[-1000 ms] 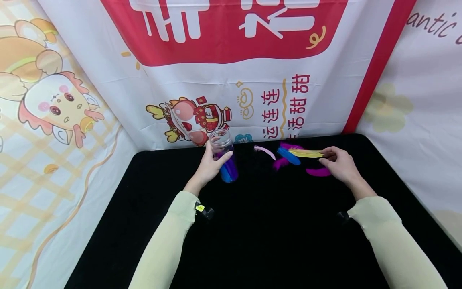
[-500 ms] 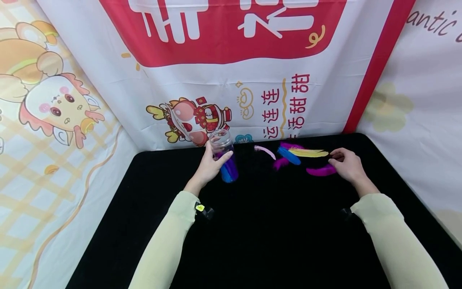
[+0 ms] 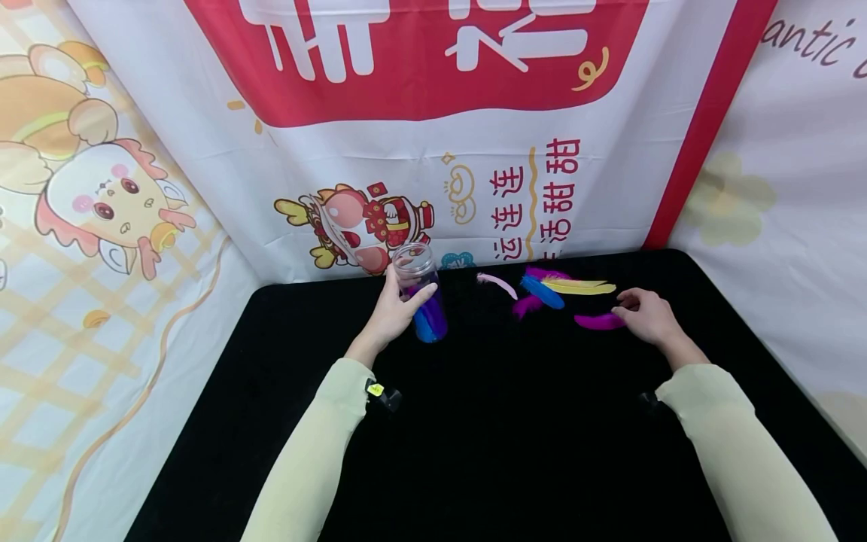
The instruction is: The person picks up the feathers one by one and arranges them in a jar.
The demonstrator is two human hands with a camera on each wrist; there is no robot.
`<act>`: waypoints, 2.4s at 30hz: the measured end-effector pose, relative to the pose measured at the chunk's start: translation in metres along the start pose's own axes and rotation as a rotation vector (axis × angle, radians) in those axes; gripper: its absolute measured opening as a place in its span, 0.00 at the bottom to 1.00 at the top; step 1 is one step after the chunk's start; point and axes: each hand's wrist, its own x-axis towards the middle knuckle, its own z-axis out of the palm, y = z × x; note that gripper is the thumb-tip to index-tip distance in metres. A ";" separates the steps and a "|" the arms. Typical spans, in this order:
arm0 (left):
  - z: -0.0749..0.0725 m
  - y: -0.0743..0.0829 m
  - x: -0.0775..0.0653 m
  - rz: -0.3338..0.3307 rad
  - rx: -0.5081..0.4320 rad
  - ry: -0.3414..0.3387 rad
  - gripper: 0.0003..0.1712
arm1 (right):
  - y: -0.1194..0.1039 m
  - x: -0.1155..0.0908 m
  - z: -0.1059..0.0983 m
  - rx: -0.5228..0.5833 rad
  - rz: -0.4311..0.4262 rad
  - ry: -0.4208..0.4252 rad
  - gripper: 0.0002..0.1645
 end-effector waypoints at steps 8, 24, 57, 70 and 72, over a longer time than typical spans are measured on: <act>0.000 -0.008 0.002 0.022 0.025 0.021 0.42 | -0.002 -0.003 -0.002 -0.054 -0.005 -0.033 0.25; 0.000 -0.008 0.002 0.025 0.035 0.021 0.42 | -0.015 -0.007 -0.008 -0.098 0.015 -0.132 0.22; 0.000 -0.005 0.000 0.010 0.021 0.008 0.43 | -0.034 -0.006 -0.005 -0.088 -0.018 -0.249 0.16; -0.001 0.002 -0.001 0.018 0.019 -0.002 0.45 | -0.033 -0.002 -0.004 -0.036 -0.031 -0.330 0.12; -0.001 0.002 -0.001 0.013 0.018 -0.002 0.44 | -0.034 -0.003 -0.003 -0.012 -0.021 -0.332 0.12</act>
